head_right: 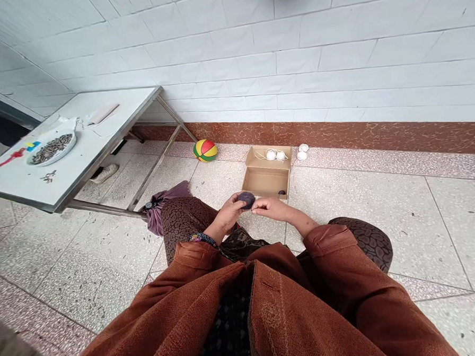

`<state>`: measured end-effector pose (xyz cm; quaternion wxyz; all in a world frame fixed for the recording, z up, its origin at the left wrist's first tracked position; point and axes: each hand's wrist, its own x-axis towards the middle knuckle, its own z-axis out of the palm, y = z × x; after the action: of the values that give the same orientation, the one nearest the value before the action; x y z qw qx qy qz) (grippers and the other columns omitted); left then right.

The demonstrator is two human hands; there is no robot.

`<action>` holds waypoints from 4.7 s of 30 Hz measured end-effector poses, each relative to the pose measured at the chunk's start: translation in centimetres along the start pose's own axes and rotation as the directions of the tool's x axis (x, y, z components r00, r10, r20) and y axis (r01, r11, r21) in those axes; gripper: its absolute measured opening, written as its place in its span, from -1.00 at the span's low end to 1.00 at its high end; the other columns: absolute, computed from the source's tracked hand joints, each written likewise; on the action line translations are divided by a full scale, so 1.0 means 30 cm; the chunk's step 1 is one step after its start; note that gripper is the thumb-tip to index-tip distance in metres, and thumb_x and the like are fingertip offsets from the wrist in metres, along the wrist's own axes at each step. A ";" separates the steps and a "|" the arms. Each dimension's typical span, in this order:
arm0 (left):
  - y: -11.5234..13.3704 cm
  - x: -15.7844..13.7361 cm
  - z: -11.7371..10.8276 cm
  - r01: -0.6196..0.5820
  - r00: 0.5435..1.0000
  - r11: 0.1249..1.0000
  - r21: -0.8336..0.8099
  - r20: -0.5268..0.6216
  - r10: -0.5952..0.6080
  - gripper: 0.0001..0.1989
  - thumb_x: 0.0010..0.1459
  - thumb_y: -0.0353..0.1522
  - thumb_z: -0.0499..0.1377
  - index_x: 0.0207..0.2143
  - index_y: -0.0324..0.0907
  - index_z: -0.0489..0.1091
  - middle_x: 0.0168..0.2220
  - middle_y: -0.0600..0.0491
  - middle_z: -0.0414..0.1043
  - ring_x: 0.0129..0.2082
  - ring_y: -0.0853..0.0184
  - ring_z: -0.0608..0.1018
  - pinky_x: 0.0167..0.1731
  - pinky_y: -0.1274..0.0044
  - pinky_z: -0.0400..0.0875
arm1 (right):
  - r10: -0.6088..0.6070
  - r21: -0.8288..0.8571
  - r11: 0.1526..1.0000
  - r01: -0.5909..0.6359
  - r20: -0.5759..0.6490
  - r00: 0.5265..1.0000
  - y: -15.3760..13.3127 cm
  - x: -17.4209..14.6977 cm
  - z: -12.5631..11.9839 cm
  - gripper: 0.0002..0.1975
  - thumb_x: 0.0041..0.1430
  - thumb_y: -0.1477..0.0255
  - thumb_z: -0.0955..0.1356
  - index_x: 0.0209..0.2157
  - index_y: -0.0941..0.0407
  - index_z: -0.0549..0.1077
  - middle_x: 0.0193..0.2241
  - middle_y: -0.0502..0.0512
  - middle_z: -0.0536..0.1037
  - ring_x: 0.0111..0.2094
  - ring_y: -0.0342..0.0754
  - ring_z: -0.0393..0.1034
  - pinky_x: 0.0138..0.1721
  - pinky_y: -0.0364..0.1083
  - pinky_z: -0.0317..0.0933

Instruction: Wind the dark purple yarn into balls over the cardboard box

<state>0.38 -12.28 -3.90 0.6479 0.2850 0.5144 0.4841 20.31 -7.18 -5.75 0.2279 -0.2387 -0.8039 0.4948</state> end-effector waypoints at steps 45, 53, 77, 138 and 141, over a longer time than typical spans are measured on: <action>-0.016 -0.023 0.037 0.036 0.996 0.985 0.169 0.077 -0.050 -0.42 -0.18 -0.44 0.35 -0.01 -0.19 0.41 -0.11 0.00 0.45 -0.18 0.31 0.49 -0.11 0.42 0.40 | -0.099 -0.098 0.991 0.094 -0.049 0.994 -0.022 -0.003 -0.028 -0.72 0.36 0.22 0.32 -0.27 0.10 0.58 -0.36 0.06 0.55 -0.34 -0.07 0.42 -0.25 -0.11 0.24; -0.009 -0.049 0.063 0.050 0.901 0.985 0.168 0.417 -0.117 -0.22 -0.18 -0.50 0.29 0.19 -0.15 0.30 0.03 -0.06 0.40 0.00 0.20 0.43 -0.07 0.43 0.34 | -0.049 -0.075 0.997 0.034 -0.198 0.979 0.026 0.012 -0.036 -0.74 0.30 0.22 0.39 -0.34 0.09 0.59 -0.38 0.07 0.54 -0.34 -0.06 0.41 -0.25 -0.10 0.26; -0.026 -0.050 0.059 0.017 0.954 0.975 0.220 0.288 -0.081 -0.20 -0.21 -0.52 0.30 0.18 -0.15 0.32 -0.07 -0.01 0.46 -0.11 0.29 0.47 -0.16 0.50 0.34 | -0.037 0.006 0.999 0.039 -0.193 0.980 -0.004 0.009 -0.030 -0.64 0.31 0.11 0.34 -0.32 0.10 0.59 -0.35 0.09 0.57 -0.29 -0.04 0.43 -0.18 -0.07 0.28; 0.034 -0.052 0.045 0.053 0.947 0.998 -0.017 0.318 -0.044 -0.19 -0.13 -0.45 0.36 0.23 -0.02 0.27 0.01 -0.01 0.40 -0.08 0.29 0.48 -0.06 0.43 0.36 | 0.188 -0.099 0.968 -0.228 -0.308 0.933 0.073 0.009 -0.015 -0.82 0.29 0.37 0.33 -0.38 0.10 0.51 -0.40 0.04 0.56 -0.33 -0.05 0.42 -0.25 -0.10 0.23; 0.030 -0.029 0.024 0.035 0.986 0.997 -0.070 0.166 -0.023 -0.29 -0.11 -0.42 0.36 0.15 -0.07 0.31 0.09 -0.04 0.34 -0.08 0.30 0.48 -0.10 0.44 0.39 | 0.159 -0.222 0.952 -0.210 -0.229 0.960 0.080 0.004 -0.007 -0.85 0.27 0.40 0.35 -0.38 0.10 0.52 -0.39 0.06 0.55 -0.33 -0.04 0.42 -0.25 -0.10 0.23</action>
<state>0.74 -12.65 -2.55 0.7052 0.2930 0.4452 0.4676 20.72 -6.01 -7.83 0.2323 -0.3898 -0.8042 0.3838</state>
